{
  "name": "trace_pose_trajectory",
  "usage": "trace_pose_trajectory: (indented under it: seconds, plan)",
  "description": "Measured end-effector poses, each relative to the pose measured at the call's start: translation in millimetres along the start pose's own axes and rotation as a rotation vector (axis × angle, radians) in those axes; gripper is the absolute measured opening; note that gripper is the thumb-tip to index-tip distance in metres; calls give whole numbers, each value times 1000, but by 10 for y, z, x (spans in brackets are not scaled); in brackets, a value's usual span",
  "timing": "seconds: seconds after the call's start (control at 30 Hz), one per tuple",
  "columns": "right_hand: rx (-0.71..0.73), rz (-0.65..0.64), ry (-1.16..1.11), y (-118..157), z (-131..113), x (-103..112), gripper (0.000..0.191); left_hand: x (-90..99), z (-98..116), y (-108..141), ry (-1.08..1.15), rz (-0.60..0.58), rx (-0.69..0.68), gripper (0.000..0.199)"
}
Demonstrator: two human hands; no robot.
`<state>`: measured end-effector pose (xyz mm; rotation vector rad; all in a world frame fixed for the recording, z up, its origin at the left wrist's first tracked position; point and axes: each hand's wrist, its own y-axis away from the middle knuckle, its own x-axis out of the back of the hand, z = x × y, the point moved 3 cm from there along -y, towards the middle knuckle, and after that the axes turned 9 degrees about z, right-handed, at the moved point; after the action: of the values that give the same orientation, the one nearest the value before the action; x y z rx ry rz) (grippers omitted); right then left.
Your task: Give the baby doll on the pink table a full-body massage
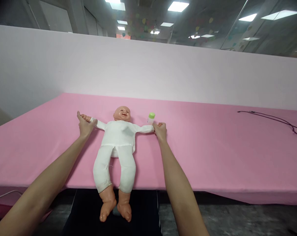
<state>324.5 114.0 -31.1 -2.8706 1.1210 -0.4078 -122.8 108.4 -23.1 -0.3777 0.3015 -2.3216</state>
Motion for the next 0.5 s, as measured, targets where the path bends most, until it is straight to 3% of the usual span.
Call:
trace_pose_trajectory:
  seconds: [0.1, 0.2, 0.33, 0.5]
  plan:
    - [41, 41, 134, -4, -5, 46, 42, 1, 30, 30, -85, -16, -48, 115]
    - [98, 0, 267, -7, -4, 61, 43, -15, 39, 49, -242, -7, -46, 114]
    - [180, -11, 447, -4, 22, 69, 39, -26, 56, 85, -502, 51, -80, 98]
    - [343, 94, 524, 22, -15, 87, 45, -31, 112, 157, -506, 99, -186, 81]
